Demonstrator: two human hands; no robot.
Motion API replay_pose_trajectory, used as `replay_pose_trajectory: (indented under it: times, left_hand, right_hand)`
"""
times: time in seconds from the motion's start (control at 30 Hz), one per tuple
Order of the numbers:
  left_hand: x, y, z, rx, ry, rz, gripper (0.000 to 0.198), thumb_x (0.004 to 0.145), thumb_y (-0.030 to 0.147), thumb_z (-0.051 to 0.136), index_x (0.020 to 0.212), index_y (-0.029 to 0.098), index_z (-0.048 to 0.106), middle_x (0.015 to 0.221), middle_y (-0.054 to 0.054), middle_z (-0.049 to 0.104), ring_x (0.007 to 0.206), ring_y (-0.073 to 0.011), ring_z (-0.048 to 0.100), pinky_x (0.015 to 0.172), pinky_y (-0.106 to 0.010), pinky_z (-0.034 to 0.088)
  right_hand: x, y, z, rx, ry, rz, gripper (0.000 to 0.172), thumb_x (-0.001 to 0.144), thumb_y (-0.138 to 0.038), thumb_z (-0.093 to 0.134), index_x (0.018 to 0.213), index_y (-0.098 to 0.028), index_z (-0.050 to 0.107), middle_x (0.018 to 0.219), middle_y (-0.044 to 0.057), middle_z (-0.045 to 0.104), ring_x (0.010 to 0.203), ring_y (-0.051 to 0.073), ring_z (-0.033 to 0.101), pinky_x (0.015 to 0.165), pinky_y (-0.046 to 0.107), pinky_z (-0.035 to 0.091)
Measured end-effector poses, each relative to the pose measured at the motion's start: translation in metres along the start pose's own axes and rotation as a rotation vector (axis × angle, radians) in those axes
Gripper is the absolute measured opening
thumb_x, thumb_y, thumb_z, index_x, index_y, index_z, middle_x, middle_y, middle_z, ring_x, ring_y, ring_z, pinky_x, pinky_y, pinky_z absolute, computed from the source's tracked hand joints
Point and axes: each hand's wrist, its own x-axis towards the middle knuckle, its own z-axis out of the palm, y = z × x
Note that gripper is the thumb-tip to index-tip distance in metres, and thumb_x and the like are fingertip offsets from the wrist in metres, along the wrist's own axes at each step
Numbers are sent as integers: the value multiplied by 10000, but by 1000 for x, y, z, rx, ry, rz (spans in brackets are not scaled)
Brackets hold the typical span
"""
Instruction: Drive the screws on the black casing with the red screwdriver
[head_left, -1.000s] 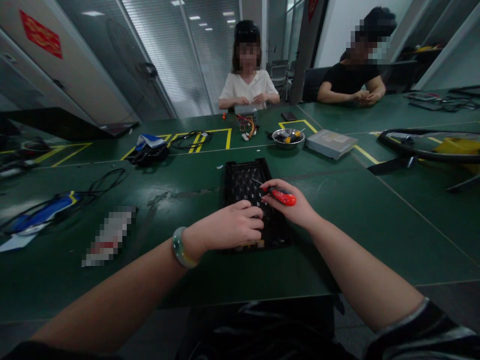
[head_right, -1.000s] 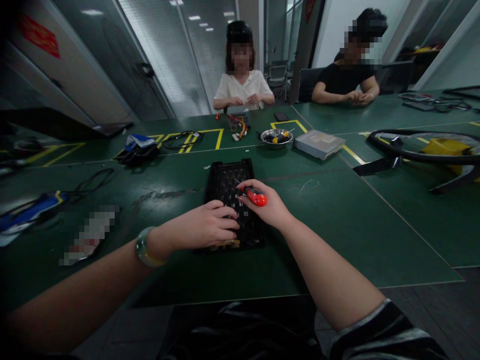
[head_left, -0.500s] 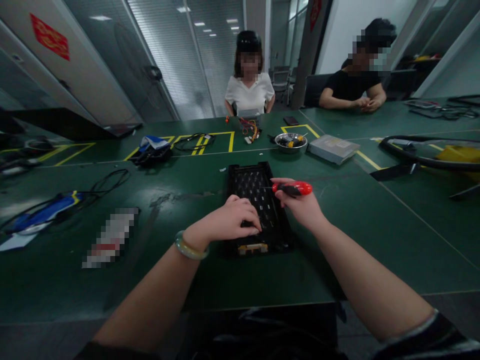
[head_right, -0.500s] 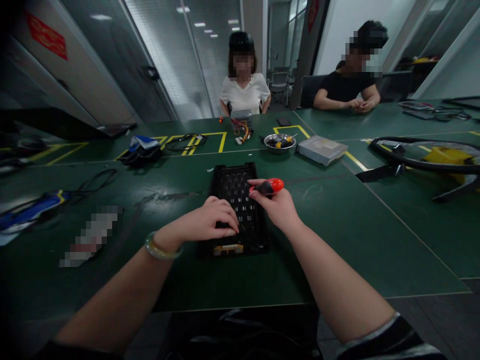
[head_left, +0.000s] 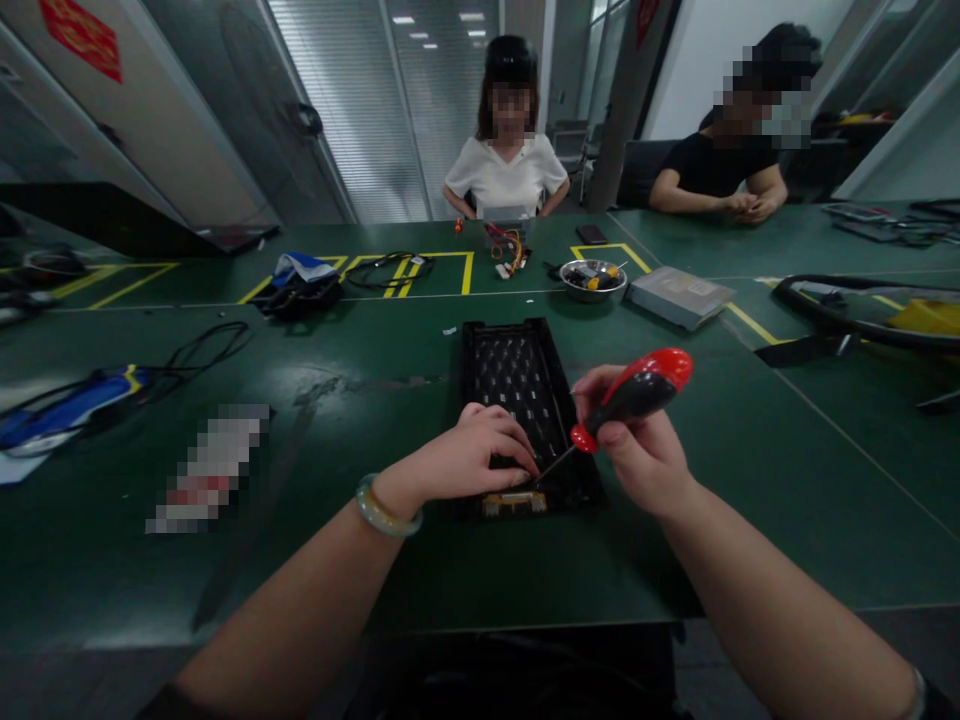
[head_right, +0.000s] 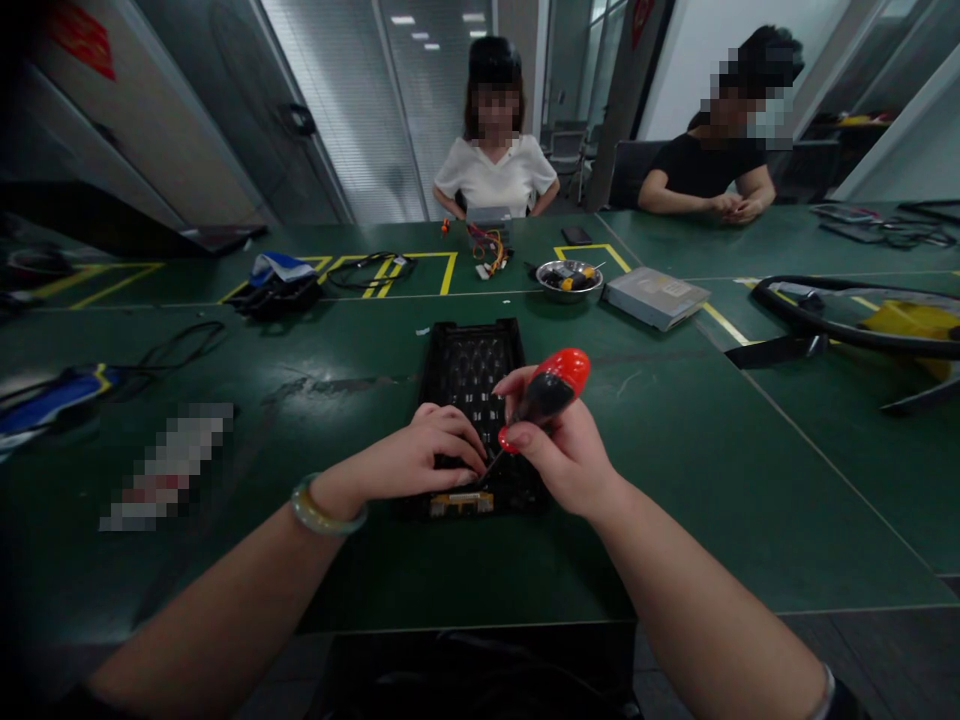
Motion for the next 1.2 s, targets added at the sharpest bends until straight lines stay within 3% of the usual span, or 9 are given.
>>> replay_pose_trajectory:
  times: [0.1, 0.37, 0.83, 1.0, 1.2]
  left_hand:
    - [0, 0, 2, -12, 3, 1, 144, 925, 336, 622, 967, 298, 755, 1074, 17, 721, 1083, -186, 550, 973, -376, 258]
    - [1, 3, 1, 30, -15, 18, 153, 931, 335, 615, 960, 299, 761, 1073, 31, 725, 1072, -177, 566, 950, -366, 265]
    - [1, 1, 3, -23, -6, 17, 152, 921, 372, 631, 952, 301, 762, 1058, 23, 725, 1066, -189, 556, 968, -382, 238]
    - [1, 0, 3, -5, -11, 14, 155, 915, 392, 641, 943, 301, 762, 1066, 22, 724, 1071, -191, 551, 963, -378, 243]
    - [2, 0, 3, -13, -22, -3, 126, 902, 384, 662, 930, 312, 761, 1066, 48, 724, 1073, -182, 548, 954, -365, 233]
  right_hand:
    - [-1, 5, 1, -60, -83, -7, 357, 875, -545, 605, 1120, -286, 610, 884, 35, 531, 772, 188, 527, 682, 354, 458]
    - [-1, 4, -1, -59, -148, 10, 371, 871, -515, 623, 1161, -285, 605, 874, 29, 529, 752, 183, 517, 684, 353, 453]
    - [0, 2, -1, -52, -149, 17, 388, 875, -526, 612, 1178, -284, 605, 850, 27, 519, 739, 184, 516, 667, 353, 446]
    - [1, -2, 1, 2, -162, 9, 438, 835, -478, 699, 1190, -311, 504, 867, 4, 572, 752, 173, 569, 709, 350, 486]
    - [-1, -2, 1, 12, -136, 55, 261, 850, -390, 708, 1032, -263, 570, 957, 31, 654, 827, 184, 626, 700, 341, 510]
